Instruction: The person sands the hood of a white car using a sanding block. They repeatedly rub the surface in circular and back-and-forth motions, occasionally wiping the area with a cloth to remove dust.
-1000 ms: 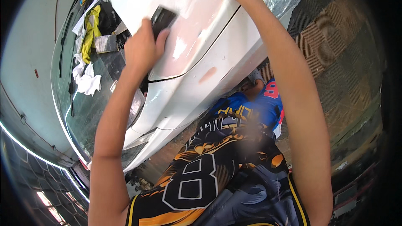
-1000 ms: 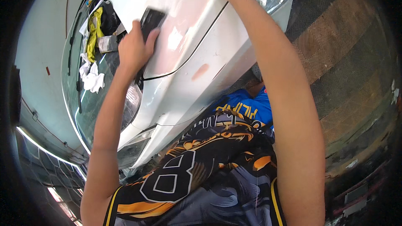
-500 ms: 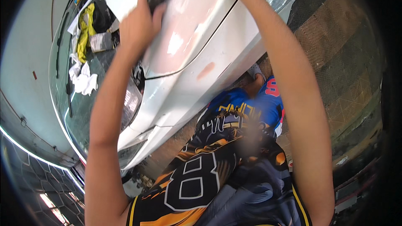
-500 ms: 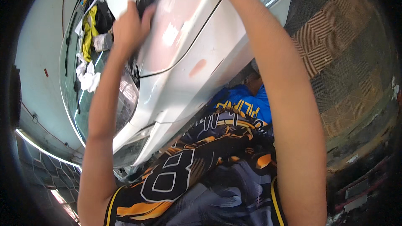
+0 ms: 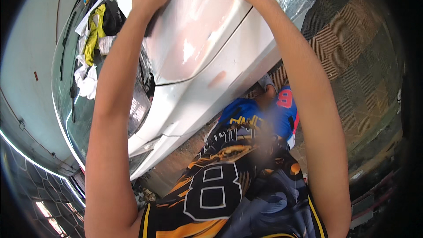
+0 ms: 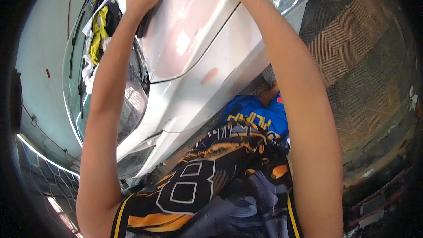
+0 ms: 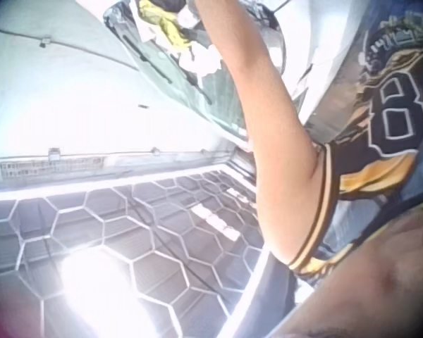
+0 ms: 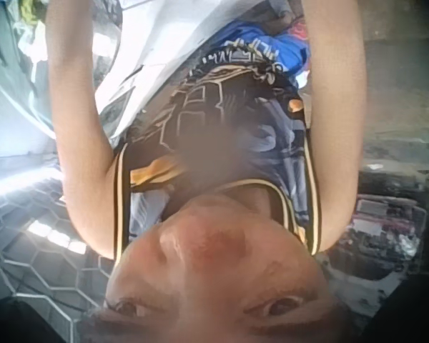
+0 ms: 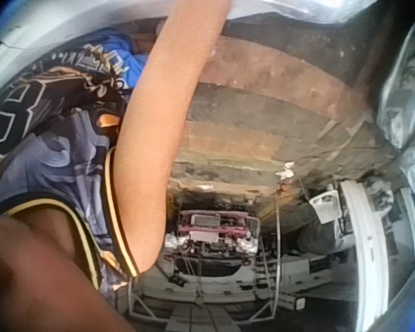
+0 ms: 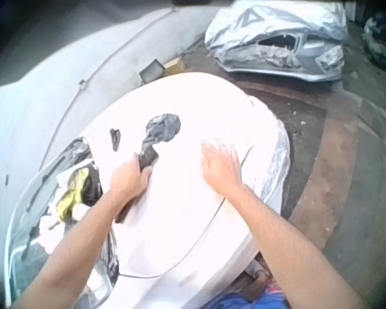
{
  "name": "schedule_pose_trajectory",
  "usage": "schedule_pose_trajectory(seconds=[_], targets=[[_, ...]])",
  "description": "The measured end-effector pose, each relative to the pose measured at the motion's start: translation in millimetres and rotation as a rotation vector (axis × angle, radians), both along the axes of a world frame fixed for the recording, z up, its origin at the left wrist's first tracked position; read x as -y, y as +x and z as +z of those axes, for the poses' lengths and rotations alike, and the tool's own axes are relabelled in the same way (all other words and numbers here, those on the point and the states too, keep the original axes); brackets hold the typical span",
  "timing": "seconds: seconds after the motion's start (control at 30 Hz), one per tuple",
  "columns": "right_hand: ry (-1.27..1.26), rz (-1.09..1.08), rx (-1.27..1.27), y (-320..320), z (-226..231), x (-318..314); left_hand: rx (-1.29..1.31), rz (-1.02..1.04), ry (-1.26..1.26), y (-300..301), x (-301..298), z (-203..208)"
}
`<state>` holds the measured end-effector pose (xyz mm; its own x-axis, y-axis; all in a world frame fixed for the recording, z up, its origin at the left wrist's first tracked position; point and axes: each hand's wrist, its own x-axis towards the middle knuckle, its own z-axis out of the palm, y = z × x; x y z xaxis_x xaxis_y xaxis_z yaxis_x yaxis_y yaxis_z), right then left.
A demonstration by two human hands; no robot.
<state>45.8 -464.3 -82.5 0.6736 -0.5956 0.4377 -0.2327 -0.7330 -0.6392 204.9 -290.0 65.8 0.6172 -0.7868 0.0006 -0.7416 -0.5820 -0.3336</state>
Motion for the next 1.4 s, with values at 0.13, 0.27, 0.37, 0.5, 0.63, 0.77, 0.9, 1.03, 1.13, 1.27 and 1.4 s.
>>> schedule_pose_trajectory(seconds=[0.13, 0.27, 0.37, 0.5, 0.63, 0.77, 0.9, 1.03, 1.13, 1.27, 1.4], targets=[[-0.010, -0.038, 0.040, -4, -11, 6, -0.165, 0.089, 0.054, -66, -46, 2], [-0.024, -0.043, 0.057, 1, 3, 11, -0.176, 0.148, 0.066, -68, -80, 15], [-0.014, -0.019, 0.069, 2, 1, 15, 0.003, 0.006, 0.009, -7, -11, 2], [-0.029, 0.009, -0.003, -9, -13, 11, -0.120, 0.035, 0.015, -42, -28, 2], [-0.022, -0.060, 0.044, 0, -7, 10, -0.180, 0.097, 0.060, -54, -75, 9], [0.028, 0.028, 0.040, 0, 2, 11, 0.010, 0.003, 0.017, 8, -8, 0], [0.017, -0.018, 0.056, -8, -9, 10, -0.113, 0.014, 0.010, -33, -41, -2], [-0.027, -0.035, 0.037, -3, -6, 17, -0.174, 0.096, 0.074, -41, -76, 11], [-0.013, 0.020, 0.050, -2, 1, 14, -0.010, -0.012, 0.024, 0, -21, 3], [0.052, 0.003, 0.050, -9, -14, 11, -0.070, -0.022, 0.034, -11, -17, -2], [-0.043, 0.000, 0.068, -2, -5, 9, -0.177, 0.058, 0.030, -48, -107, 12]])
